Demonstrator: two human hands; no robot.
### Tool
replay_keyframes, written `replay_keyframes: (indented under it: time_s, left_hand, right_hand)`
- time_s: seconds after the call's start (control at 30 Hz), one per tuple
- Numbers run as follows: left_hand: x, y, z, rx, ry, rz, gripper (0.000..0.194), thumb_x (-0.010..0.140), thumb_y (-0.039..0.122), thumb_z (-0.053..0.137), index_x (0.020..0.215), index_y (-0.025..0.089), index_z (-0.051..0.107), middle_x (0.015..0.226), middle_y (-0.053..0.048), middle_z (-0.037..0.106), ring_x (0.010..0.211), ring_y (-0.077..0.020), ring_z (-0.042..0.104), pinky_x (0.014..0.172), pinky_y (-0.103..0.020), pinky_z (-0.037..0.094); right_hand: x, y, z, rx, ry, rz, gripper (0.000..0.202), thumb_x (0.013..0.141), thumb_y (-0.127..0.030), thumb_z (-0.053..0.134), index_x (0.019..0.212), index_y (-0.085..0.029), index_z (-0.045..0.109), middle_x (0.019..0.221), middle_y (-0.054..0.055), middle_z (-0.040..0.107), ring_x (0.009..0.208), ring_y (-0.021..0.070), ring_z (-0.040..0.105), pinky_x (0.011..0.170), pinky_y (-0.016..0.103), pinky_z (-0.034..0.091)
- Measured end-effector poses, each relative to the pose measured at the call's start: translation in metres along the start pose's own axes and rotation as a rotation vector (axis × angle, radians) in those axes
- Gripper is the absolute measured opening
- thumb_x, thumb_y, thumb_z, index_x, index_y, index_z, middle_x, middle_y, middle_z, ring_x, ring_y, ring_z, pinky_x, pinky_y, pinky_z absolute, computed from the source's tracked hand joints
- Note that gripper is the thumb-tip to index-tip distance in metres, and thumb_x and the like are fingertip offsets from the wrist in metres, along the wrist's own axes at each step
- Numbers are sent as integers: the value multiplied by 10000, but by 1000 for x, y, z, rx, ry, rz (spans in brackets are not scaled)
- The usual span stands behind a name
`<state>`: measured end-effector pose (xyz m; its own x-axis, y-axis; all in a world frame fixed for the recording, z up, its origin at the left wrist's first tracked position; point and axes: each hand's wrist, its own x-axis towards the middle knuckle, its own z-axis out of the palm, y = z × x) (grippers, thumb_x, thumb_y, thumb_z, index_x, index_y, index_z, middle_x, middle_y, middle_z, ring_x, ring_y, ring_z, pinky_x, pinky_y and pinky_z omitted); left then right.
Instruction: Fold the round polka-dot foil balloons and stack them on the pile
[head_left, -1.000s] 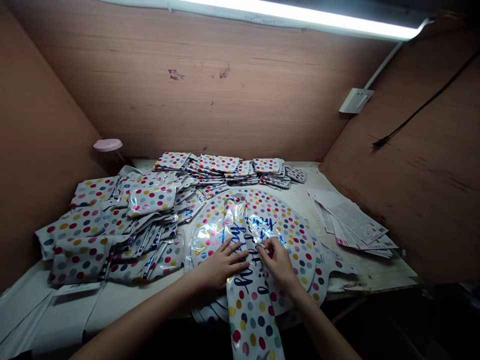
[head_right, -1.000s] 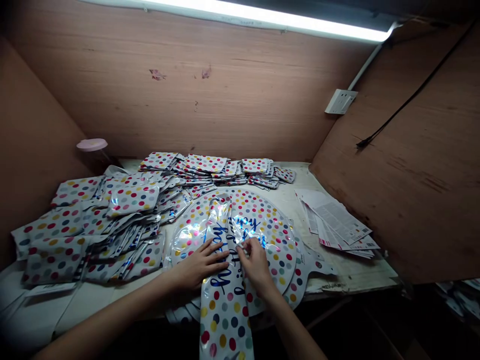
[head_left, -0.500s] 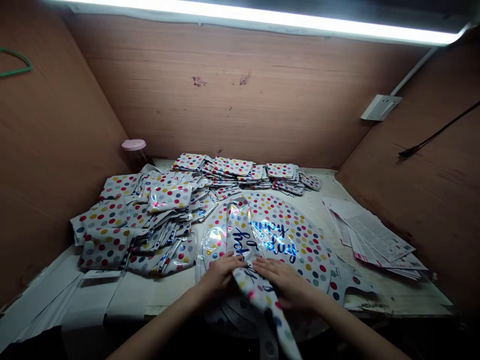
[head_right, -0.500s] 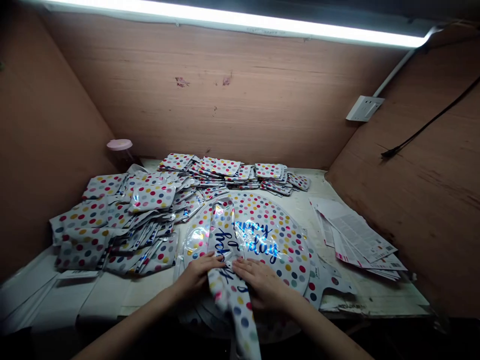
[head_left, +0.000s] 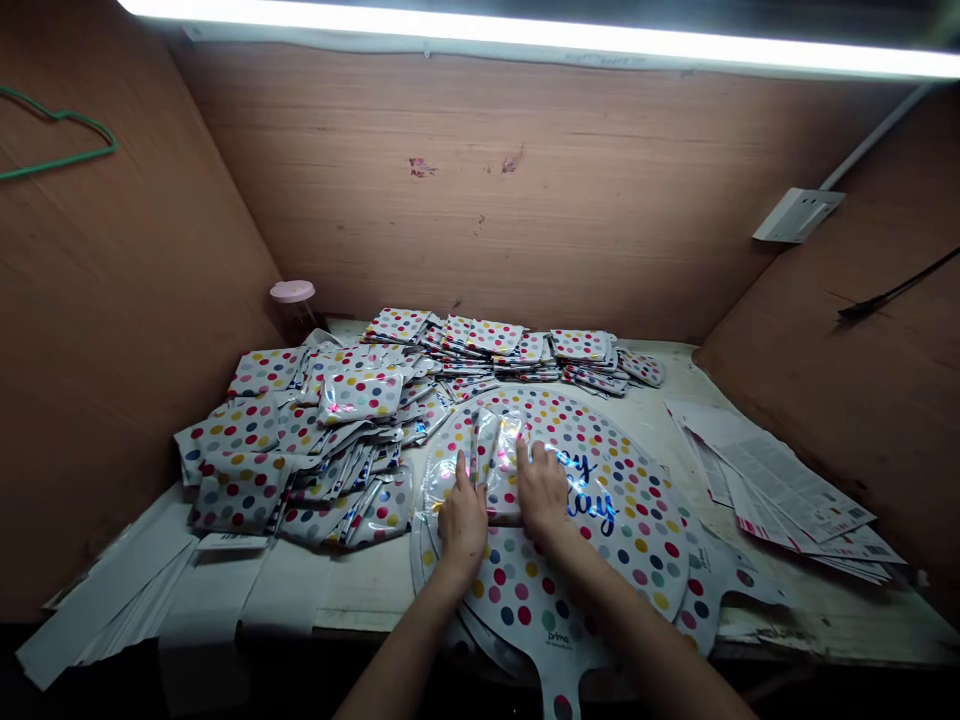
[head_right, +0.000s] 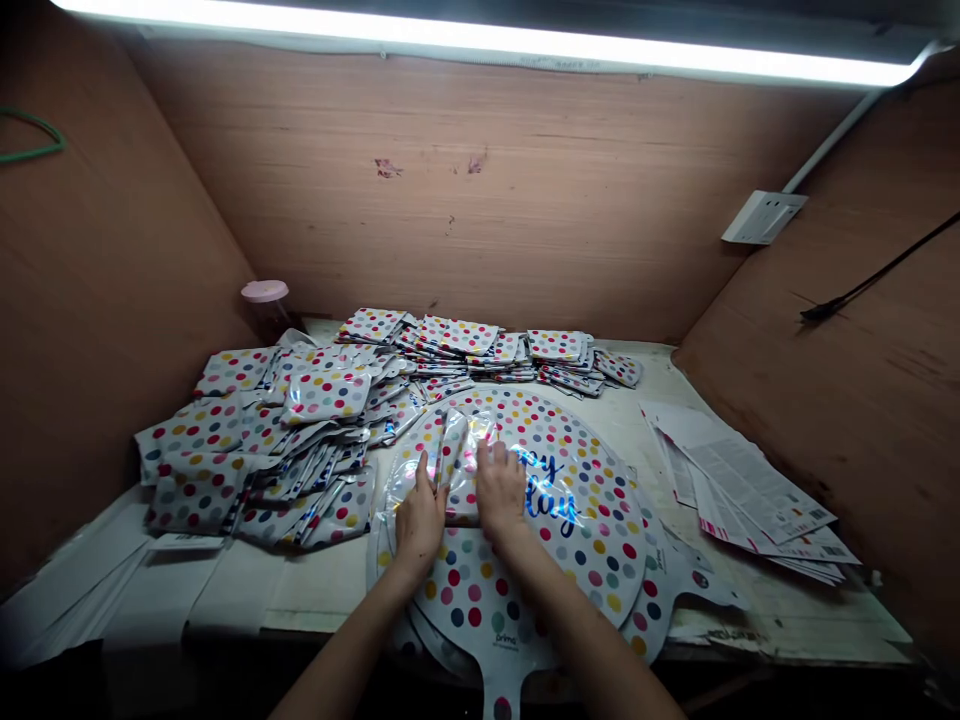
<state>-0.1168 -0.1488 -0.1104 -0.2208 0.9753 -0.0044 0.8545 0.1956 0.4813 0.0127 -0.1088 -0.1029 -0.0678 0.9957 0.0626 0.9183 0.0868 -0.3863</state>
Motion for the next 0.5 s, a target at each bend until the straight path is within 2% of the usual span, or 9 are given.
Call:
replay_keyframes:
  time_s: [0.07, 0.13, 0.23, 0.3, 0.4, 0.5]
  left_hand:
    - [-1, 3, -5, 19, -56, -33, 636, 942, 299, 390, 1480, 83, 129, 929, -175, 688, 809, -291, 676, 669, -329, 469]
    - [-2, 7, -10, 47, -93, -58, 617, 952, 302, 376, 1484, 88, 147, 921, -171, 689, 804, -283, 674, 679, -327, 469]
    - [-5, 11, -15, 50, -99, -56, 511, 960, 269, 384, 1454, 179, 293, 949, -114, 689, 795, -217, 668, 671, -266, 460]
    - [-6, 11, -16, 18, -94, -24, 409, 962, 235, 385, 1365, 235, 453, 1016, -82, 681, 854, -187, 658, 712, -243, 457]
    - [-8, 10, -15, -13, -76, -1, 360, 963, 211, 374, 1261, 238, 574, 1099, -78, 661, 954, -194, 634, 780, -255, 455]
    - [-7, 8, -15, -35, -86, -6, 371, 965, 223, 364, 1272, 224, 572, 1085, -94, 663, 953, -220, 633, 791, -294, 460]
  right_hand:
    - [16, -6, 2, -30, -59, -269, 452, 979, -306, 294, 1422, -264, 371, 1484, 94, 364, 1365, 288, 310, 1089, 482, 260]
    - [39, -11, 7, -74, -157, -429, 489, 978, -424, 309, 1452, -306, 324, 1551, 18, 239, 1430, 280, 139, 1138, 481, 162]
    - [74, -18, 13, -114, -211, -372, 552, 967, -532, 264, 1482, -335, 235, 1578, -18, 106, 1440, 298, 3, 1147, 509, 87]
    - [87, -21, 12, -118, -202, -334, 569, 969, -536, 236, 1488, -304, 230, 1578, 1, 96, 1437, 317, -13, 1143, 528, 74]
    - [76, -16, -2, -115, -173, -367, 567, 973, -472, 271, 1491, -243, 246, 1578, 3, 94, 1439, 303, -9, 1154, 507, 82]
    - [29, 4, -20, -97, -83, -594, 511, 928, -359, 389, 1407, -185, 428, 1549, 28, 233, 1430, 276, 142, 1162, 463, 167]
